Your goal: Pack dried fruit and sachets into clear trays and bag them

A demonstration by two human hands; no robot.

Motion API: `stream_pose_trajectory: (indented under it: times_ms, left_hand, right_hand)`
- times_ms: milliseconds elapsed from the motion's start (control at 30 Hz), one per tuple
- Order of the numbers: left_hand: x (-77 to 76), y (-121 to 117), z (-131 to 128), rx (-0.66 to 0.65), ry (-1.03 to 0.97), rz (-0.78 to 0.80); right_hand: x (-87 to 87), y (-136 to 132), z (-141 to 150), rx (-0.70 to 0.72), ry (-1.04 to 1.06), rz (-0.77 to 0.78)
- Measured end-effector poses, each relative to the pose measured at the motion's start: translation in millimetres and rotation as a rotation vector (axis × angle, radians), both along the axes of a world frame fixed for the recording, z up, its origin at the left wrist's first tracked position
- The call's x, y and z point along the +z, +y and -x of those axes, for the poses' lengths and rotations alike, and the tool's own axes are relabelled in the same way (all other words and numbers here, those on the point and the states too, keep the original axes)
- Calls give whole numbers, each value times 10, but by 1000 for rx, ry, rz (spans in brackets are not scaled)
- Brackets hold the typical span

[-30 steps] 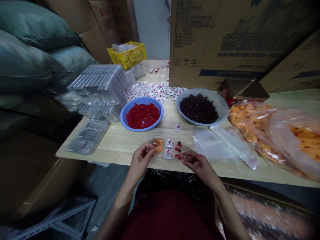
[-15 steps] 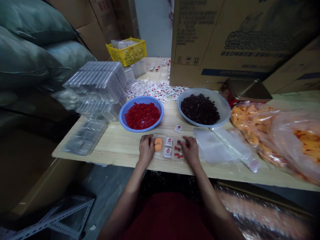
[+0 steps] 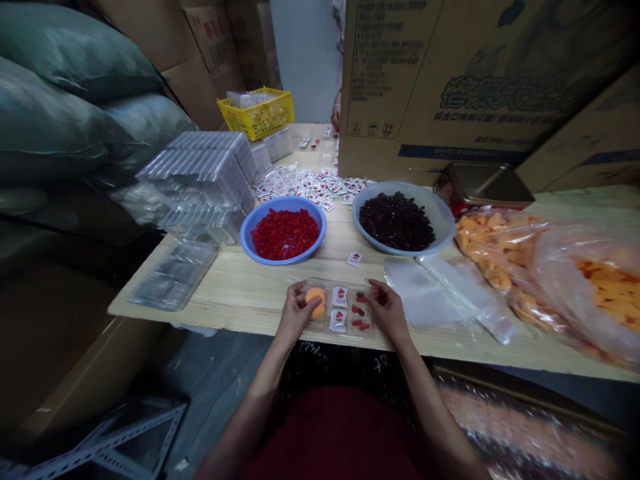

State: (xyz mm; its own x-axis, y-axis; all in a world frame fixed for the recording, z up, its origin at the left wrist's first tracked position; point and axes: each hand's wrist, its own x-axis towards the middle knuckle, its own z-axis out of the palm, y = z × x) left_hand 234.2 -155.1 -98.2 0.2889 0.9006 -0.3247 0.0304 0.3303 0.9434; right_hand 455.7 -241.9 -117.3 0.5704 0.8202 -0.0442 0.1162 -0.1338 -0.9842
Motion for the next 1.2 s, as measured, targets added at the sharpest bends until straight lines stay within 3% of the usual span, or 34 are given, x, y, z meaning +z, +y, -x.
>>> stream_pose_trajectory:
  times_ms: [167, 267, 367, 500, 600, 733, 800, 1000, 1200]
  left_hand:
    - [241, -90, 60, 40, -232, 205]
    - [346, -167, 96, -22, -269, 384]
    - [357, -278, 73, -90, -298, 562]
    - [292, -410, -16, -102, -358, 682]
    - [246, -398, -47, 14, -399, 679]
    - [257, -260, 10, 155, -393, 663]
    - [290, -192, 51, 197, -373, 663]
    - [372, -143, 114, 222, -367, 590]
    - [311, -214, 139, 220, -385, 578]
  right_hand:
    - [197, -255, 68, -1, 495, -68]
    - [276, -379, 155, 41, 613, -62]
    - [299, -429, 191, 24, 632, -49]
    - [334, -461, 47, 5, 482, -18]
    - [388, -485, -204, -35, 82, 64]
    - [418, -403, -511, -80, -651, 480]
    - [406, -308, -587, -23, -794, 659]
    - [379, -153, -802, 73, -746, 700]
    - [278, -250, -1093, 34, -523, 534]
